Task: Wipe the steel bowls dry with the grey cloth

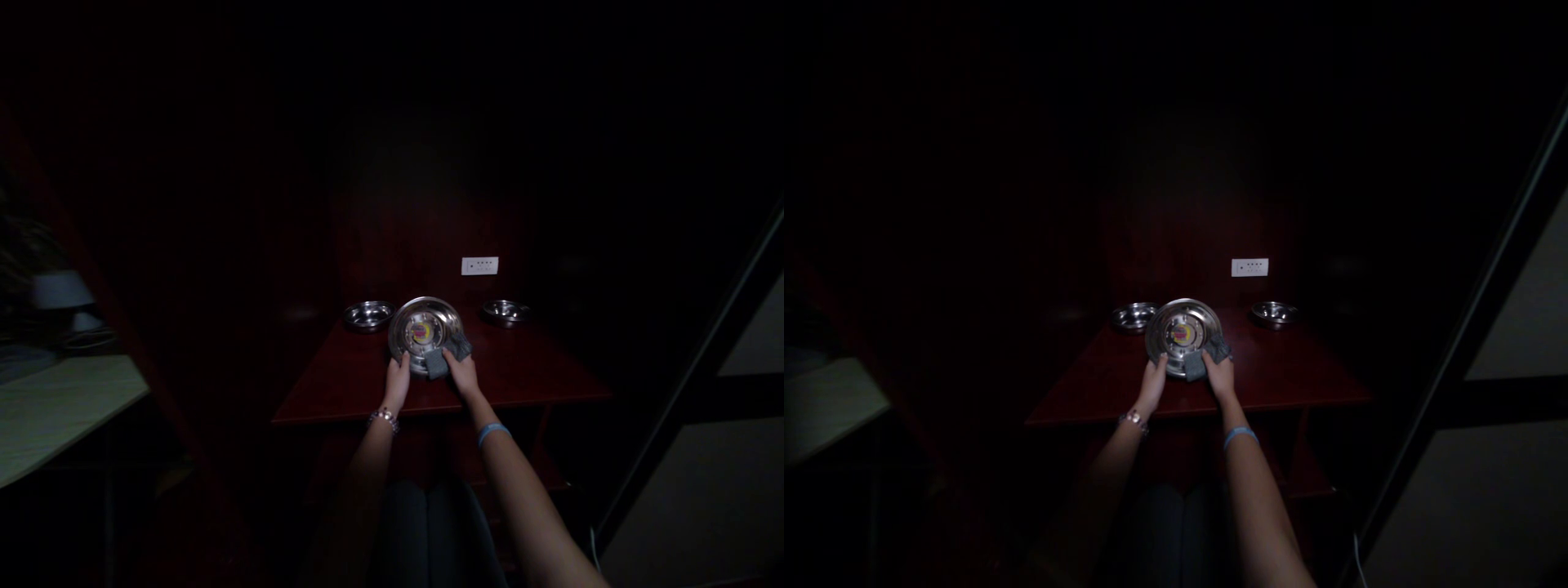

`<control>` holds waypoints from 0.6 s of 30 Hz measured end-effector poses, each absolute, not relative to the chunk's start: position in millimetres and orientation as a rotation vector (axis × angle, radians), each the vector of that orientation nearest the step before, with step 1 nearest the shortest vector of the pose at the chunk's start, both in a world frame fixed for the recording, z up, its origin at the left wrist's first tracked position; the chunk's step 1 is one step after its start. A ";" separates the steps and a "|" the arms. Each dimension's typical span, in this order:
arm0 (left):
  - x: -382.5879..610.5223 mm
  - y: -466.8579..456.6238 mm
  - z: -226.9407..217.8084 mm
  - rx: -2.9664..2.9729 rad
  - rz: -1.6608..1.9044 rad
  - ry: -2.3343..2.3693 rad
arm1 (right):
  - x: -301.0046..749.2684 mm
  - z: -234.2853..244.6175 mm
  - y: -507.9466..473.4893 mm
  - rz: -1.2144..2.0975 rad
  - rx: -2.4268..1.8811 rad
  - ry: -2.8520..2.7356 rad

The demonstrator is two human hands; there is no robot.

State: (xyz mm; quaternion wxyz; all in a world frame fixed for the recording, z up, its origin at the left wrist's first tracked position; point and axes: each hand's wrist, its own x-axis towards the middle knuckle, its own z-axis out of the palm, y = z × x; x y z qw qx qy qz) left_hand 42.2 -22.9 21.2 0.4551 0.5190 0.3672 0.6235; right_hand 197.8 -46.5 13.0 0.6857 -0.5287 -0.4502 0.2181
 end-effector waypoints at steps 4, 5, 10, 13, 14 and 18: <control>42.4 -23.4 22.0 1.271 1.531 0.907 | 197.3 14.2 -47.3 0.472 -1.177 -1.010; 42.5 -23.2 22.0 1.268 1.529 0.912 | 197.1 14.5 -47.4 0.466 -1.179 -1.009; 42.9 -19.9 20.3 1.260 1.532 0.916 | 198.1 13.6 -46.4 0.467 -1.192 -1.021; 42.6 -17.7 18.6 1.267 1.527 0.919 | 198.7 12.2 -45.3 0.470 -1.181 -1.032; 42.5 -17.2 18.2 1.271 1.529 0.915 | 198.7 12.0 -45.1 0.471 -1.178 -1.032; 42.2 -17.3 18.1 1.272 1.538 0.897 | 197.9 12.6 -46.0 0.478 -1.181 -1.012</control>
